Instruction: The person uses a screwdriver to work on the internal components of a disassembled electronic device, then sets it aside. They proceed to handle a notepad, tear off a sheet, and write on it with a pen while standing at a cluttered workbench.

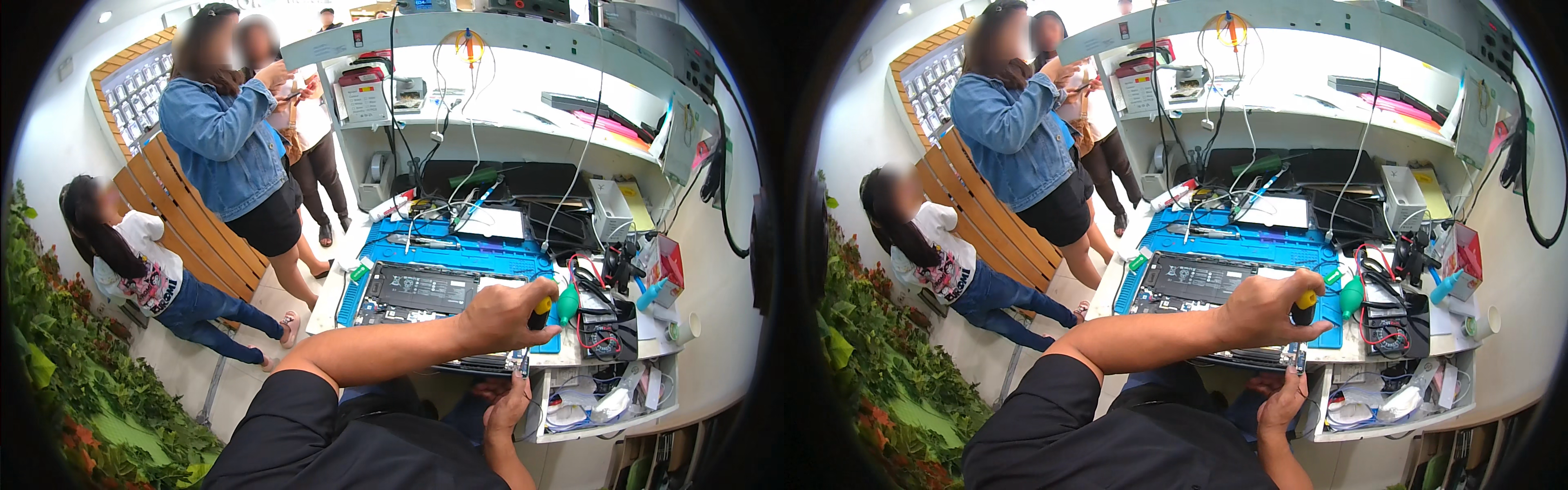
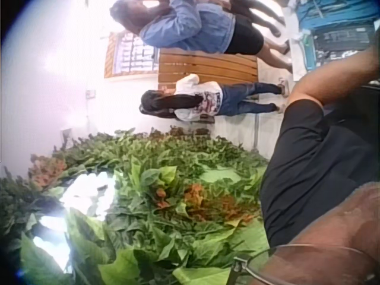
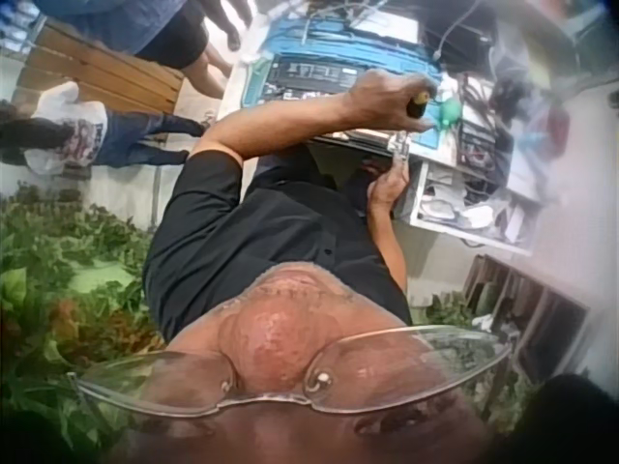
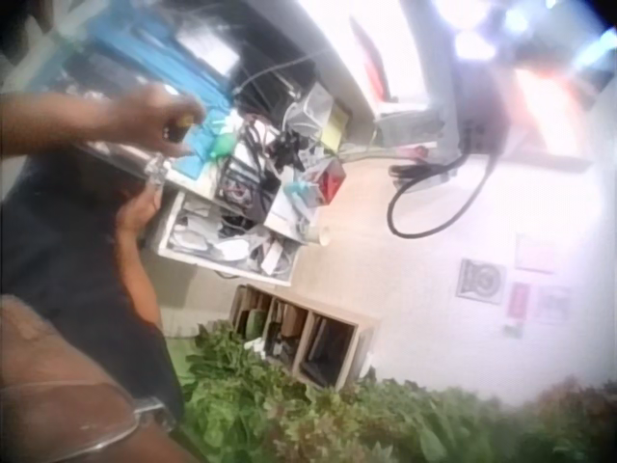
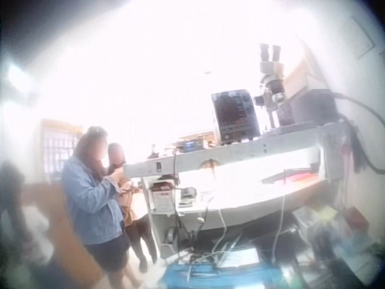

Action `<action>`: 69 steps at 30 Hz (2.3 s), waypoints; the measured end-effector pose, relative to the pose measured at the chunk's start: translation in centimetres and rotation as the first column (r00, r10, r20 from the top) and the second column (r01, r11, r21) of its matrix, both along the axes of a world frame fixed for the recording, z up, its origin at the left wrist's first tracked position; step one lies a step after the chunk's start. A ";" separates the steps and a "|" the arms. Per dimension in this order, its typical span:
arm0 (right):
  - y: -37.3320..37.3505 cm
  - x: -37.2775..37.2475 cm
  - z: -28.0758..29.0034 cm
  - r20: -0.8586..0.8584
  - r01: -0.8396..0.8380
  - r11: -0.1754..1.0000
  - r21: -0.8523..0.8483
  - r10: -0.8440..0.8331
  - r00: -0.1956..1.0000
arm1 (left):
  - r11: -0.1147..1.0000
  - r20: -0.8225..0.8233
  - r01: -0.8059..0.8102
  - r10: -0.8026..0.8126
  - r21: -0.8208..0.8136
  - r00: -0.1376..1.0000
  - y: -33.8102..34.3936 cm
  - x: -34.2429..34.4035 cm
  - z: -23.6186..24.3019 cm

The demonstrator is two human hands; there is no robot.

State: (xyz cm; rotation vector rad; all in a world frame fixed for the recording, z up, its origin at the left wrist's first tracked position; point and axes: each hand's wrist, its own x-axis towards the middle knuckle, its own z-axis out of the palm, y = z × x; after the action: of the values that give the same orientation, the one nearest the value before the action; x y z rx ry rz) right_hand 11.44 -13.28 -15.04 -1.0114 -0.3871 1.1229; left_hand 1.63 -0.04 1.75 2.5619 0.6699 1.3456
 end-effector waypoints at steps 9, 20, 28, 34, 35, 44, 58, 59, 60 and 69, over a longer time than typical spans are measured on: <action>0.1 0.4 -0.3 0.016 -0.026 1.000 0.018 0.025 1.000 | 0.939 -0.136 0.341 -0.333 0.046 0.933 -0.3 -0.5 2.2; 0.0 0.6 -0.1 -0.039 -0.023 0.998 0.053 0.025 0.999 | 0.893 -0.575 0.409 -0.438 -0.189 0.690 -0.7 -0.1 7.9; -0.1 -0.3 -0.2 0.017 -0.096 0.993 0.065 0.095 0.995 | 0.915 -0.686 0.299 -0.401 -0.270 0.608 -0.2 0.7 9.4; -0.4 -0.7 0.2 -0.116 -0.068 0.995 0.078 0.077 0.990 | 0.869 -0.681 0.480 -0.423 -0.118 0.598 0.4 1.7 10.0; -0.3 -0.6 0.2 -0.117 -0.071 0.994 0.082 0.080 0.990 | 0.826 -0.673 0.555 -0.468 -0.103 0.573 0.5 2.0 10.1; -0.4 -0.3 0.0 -0.097 -0.093 0.992 0.090 0.102 0.990 | 0.939 -0.786 0.309 -0.305 -0.153 0.537 -2.3 2.3 11.0; -0.5 -0.2 0.1 -0.108 -0.084 0.992 0.092 0.094 0.990 | 0.959 -0.801 0.226 -0.271 -0.174 0.534 -2.8 2.9 11.0; -0.5 -0.2 0.3 -0.108 -0.083 0.992 0.092 0.093 0.990 | 0.938 -0.760 0.296 -0.325 -0.182 0.563 -2.6 2.7 10.9; -0.5 -0.2 0.4 -0.107 -0.082 0.992 0.091 0.092 0.990 | 0.912 -0.717 0.365 -0.380 -0.186 0.585 -2.4 2.5 10.9; -0.6 -0.1 0.4 -0.104 -0.093 0.993 0.076 0.100 0.989 | 0.911 -0.679 0.383 -0.379 -0.154 0.628 -2.5 2.4 10.7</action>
State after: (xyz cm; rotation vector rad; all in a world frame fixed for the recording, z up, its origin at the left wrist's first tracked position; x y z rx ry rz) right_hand 11.32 -13.87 -14.68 -0.8727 -0.3896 1.2371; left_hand 4.01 -2.56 12.45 2.9586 0.1562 0.1991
